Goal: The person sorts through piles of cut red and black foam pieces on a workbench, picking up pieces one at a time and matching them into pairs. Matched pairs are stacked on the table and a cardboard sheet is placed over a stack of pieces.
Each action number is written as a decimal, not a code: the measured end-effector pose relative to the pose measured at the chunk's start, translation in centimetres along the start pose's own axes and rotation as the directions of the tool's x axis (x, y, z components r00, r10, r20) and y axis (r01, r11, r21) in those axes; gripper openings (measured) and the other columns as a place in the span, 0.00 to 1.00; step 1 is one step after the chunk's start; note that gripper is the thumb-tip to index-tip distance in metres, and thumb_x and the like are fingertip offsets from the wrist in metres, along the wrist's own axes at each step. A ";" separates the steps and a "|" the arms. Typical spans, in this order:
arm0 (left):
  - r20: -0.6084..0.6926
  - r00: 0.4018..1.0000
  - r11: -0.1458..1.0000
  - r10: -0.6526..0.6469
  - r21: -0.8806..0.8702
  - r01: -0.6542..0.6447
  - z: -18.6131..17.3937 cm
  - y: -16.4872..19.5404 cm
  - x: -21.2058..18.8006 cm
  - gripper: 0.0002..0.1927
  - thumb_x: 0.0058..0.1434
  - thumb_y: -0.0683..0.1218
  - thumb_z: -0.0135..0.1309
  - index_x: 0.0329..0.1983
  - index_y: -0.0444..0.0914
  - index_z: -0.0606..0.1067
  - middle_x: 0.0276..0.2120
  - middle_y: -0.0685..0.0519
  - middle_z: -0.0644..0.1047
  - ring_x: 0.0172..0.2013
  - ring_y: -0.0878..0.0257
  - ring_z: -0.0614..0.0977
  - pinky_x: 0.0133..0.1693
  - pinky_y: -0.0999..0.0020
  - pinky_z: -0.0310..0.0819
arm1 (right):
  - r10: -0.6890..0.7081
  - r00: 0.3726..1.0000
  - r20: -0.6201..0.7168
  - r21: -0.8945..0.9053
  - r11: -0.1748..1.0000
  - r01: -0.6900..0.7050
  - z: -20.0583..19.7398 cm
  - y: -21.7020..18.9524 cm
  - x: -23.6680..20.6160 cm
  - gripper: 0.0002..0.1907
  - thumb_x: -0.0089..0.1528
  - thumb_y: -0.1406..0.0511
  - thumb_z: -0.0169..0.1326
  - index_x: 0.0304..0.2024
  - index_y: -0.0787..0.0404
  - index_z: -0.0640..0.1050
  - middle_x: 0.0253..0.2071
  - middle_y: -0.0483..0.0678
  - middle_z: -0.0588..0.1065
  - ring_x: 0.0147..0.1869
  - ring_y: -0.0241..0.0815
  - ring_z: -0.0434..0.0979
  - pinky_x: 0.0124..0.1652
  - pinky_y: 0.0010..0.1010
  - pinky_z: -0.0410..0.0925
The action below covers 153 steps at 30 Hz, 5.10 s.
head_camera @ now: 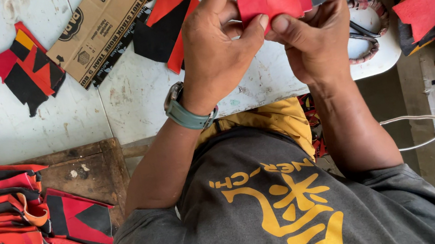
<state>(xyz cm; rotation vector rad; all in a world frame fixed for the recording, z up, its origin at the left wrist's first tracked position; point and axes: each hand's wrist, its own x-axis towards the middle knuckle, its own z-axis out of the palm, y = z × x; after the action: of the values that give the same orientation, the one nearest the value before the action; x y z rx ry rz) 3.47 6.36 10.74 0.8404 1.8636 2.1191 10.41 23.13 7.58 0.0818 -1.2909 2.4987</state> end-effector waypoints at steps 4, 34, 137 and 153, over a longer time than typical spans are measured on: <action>0.000 0.999 0.997 0.046 0.055 -0.046 -0.5 -0.3 0.5 0.10 0.69 0.35 0.59 0.53 0.32 0.75 0.43 0.49 0.83 0.43 0.69 0.85 0.43 0.74 0.86 | -0.160 0.987 -0.002 -0.155 0.975 0.158 0.3 0.9 -0.6 0.25 0.67 0.80 0.67 0.59 0.66 0.68 0.53 0.52 0.75 0.55 0.43 0.78 0.58 0.35 0.75; -0.089 0.939 0.867 -0.332 0.364 0.341 0.0 -7.7 0.8 0.21 0.59 0.44 0.65 0.52 0.32 0.73 0.33 0.48 0.82 0.32 0.62 0.84 0.35 0.67 0.78 | -0.162 0.987 0.001 -0.726 0.678 0.112 -5.2 1.0 -3.0 0.42 0.71 0.76 0.65 0.74 0.64 0.50 0.69 0.64 0.63 0.71 0.53 0.69 0.70 0.44 0.68; 0.461 0.831 0.523 -0.311 0.813 -0.255 -10.2 -10.2 -7.1 0.24 0.63 0.56 0.61 0.62 0.52 0.77 0.68 0.50 0.63 0.53 0.58 0.79 0.67 0.25 0.40 | -0.003 0.969 0.248 -0.945 -0.222 0.242 -8.6 -1.8 -3.4 0.36 0.59 0.70 0.73 0.66 0.68 0.71 0.59 0.60 0.76 0.61 0.59 0.77 0.60 0.44 0.69; -0.634 0.772 0.323 -0.053 0.720 0.614 -25.2 -9.9 -10.6 0.38 0.50 0.57 0.80 0.52 0.29 0.74 0.49 0.41 0.71 0.45 0.46 0.80 0.47 0.57 0.77 | 0.102 0.995 -0.020 -0.980 0.193 -0.040 -8.8 0.9 -3.4 0.42 0.62 0.74 0.70 0.74 0.70 0.63 0.62 0.61 0.77 0.57 0.44 0.83 0.52 0.31 0.73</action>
<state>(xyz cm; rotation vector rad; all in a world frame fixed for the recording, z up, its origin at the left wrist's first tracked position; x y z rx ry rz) -3.34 -18.36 -2.89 -0.1667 3.1912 0.8794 14.19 28.82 1.02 -0.2393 -2.7004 1.1764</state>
